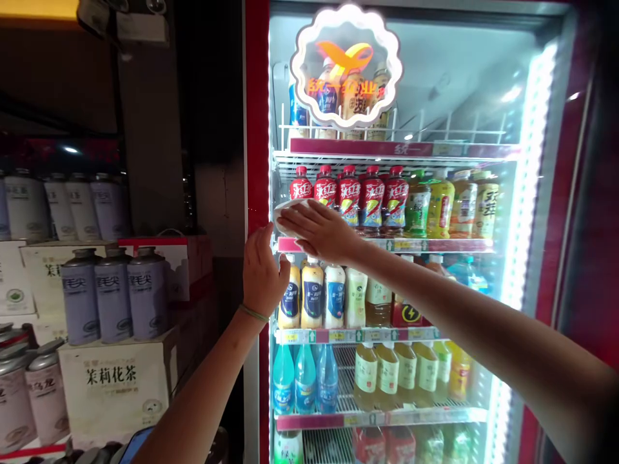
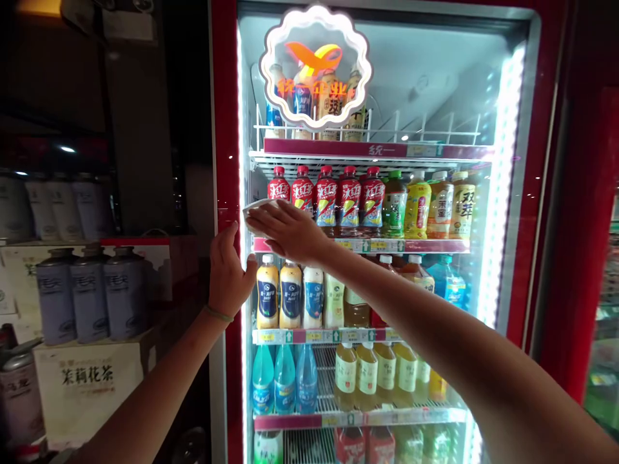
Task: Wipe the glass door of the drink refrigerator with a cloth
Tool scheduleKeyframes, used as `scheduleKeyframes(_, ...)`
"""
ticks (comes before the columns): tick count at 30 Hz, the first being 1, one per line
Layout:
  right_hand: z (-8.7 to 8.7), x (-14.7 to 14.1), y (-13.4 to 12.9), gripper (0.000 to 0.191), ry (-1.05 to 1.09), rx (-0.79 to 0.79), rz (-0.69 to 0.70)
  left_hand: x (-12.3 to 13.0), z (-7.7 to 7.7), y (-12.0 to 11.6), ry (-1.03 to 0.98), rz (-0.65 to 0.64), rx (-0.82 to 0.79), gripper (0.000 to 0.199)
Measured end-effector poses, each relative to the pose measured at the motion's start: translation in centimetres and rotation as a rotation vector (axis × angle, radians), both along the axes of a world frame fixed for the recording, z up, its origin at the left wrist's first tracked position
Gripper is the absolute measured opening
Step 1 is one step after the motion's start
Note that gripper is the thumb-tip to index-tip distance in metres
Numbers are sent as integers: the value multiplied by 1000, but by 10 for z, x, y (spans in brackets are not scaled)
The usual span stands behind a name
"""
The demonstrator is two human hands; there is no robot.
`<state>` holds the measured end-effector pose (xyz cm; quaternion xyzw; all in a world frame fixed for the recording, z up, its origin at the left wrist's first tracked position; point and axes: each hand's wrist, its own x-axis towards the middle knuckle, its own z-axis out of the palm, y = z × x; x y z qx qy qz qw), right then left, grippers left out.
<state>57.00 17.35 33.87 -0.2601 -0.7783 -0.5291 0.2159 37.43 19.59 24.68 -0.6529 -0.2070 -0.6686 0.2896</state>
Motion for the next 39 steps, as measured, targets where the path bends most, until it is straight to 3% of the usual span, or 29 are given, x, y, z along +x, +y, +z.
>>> scheduleKeyframes(2,20,31,-6,61,92,24,-39,0,0,0,11,-10,0,62)
scheduleKeyframes(6,64,95,-16,65,493,168,-139,2,0,-1,64,3,-5,56)
scheduleKeyframes(9,70,109,-13,68,701,256,-194,6,-1,-3,97,19,9,57)
scheduleKeyframes(12,58,80,-1,69,694,271,-180,9,-1,-4,118,34,30,60)
scheduleKeyframes(19,39,-21,13,71,422,238,-102,10,-2,-2,141,26,17,61)
scheduleKeyframes(22,39,-33,7,66,370,177,-154,9,-2,-1,170,45,14,59)
scheduleKeyframes(25,41,-26,0,65,316,135,-177,5,0,0,230,88,32,56)
scheduleKeyframes(29,45,7,-6,67,330,163,-176,4,19,-6,291,167,83,55)
scheduleKeyframes(32,47,48,-9,71,389,223,-160,25,40,-18,249,171,88,55)
scheduleKeyframes(35,49,100,-15,74,409,287,-160,71,56,-25,258,121,93,52)
scheduleKeyframes(39,54,184,-25,74,434,348,-170,145,64,-26,305,94,115,50)
